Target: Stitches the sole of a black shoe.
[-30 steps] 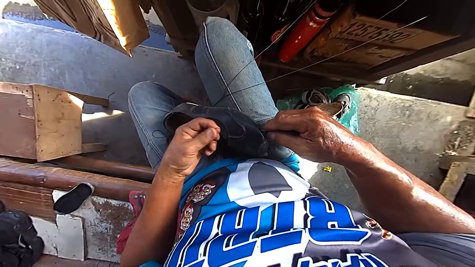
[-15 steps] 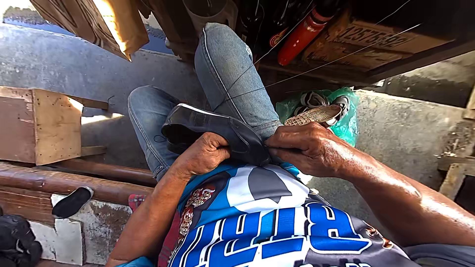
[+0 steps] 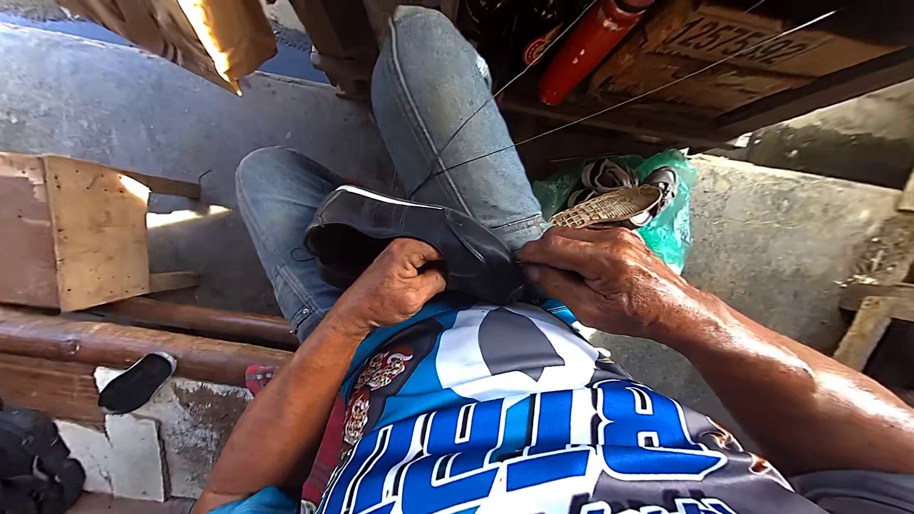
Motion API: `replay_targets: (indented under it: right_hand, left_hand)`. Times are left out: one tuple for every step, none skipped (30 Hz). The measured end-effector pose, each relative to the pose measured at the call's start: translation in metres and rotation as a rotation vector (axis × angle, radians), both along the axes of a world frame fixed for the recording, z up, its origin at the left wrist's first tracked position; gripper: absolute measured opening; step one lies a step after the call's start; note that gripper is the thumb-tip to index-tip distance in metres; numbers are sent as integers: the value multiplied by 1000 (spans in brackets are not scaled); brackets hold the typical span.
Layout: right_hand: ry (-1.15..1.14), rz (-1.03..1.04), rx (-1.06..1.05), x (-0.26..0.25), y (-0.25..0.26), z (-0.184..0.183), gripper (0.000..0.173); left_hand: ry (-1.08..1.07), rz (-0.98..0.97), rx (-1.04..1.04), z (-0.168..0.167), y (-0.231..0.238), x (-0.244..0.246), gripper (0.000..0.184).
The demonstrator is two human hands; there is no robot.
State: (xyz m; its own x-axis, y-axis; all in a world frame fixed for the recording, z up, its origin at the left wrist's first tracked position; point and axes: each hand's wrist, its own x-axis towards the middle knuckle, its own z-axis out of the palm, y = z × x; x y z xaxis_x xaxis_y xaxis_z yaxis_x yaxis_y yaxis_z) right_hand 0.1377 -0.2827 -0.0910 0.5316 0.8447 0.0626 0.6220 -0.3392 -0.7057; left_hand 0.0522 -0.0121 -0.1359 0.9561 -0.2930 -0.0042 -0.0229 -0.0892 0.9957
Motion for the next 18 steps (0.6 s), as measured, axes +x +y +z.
replay_targets:
  right_hand:
    - [14,-4,-12,0,0,1,25]
    - [32,2,-33,0,1,2,24]
    - [52,21,-57,1,1,5,22]
    - [67,52,-93,4,1,10,20]
    - [79,88,-130,7,3,15,17]
    - [94,120,-161,10,6,20,14]
    - [117,141,-186,13,10,24,12]
    - [147,150,-199,16,14,26,10]
    - [191,151,-201,18,18,27,9]
    - [238,145,-190,19,19,25,8]
    - [278,138,-157,20,18,19,9]
    - [296,121,-107,20,16,11,9]
    - [293,94,-81,18,13,4,11]
    - [278,60,-72,16,10,-1,14]
    - [266,26,-73,13,6,-5,16]
    - [258,-10,-70,10,4,-7,17]
    - [253,-48,-54,7,2,-9,17]
    - [249,-91,-21,6,0,-13,18]
  left_hand:
    - [-16,8,37,0,1,-1,15]
    - [-20,17,76,0,2,-1,14]
    - [-14,19,99,-1,2,-1,12]
    - [-2,10,101,-2,2,-1,12]
    - [6,-12,91,-3,2,0,13]
    - [13,-36,75,-3,3,1,15]
    - [14,-56,65,-3,4,2,16]
    - [15,-68,60,-3,5,3,16]
    - [17,-72,57,-4,5,4,16]
    - [23,-74,50,-4,6,5,16]
    - [31,-75,41,-5,7,5,17]
    - [35,-70,38,-5,7,5,18]
    - [34,-63,43,-6,7,7,19]
    - [33,-60,50,-7,6,7,19]
    - [32,-56,56,-7,6,9,19]
    - [29,-56,64,-7,5,10,18]
    - [26,-57,68,-7,4,13,17]
    - [22,-57,70,-7,3,14,17]
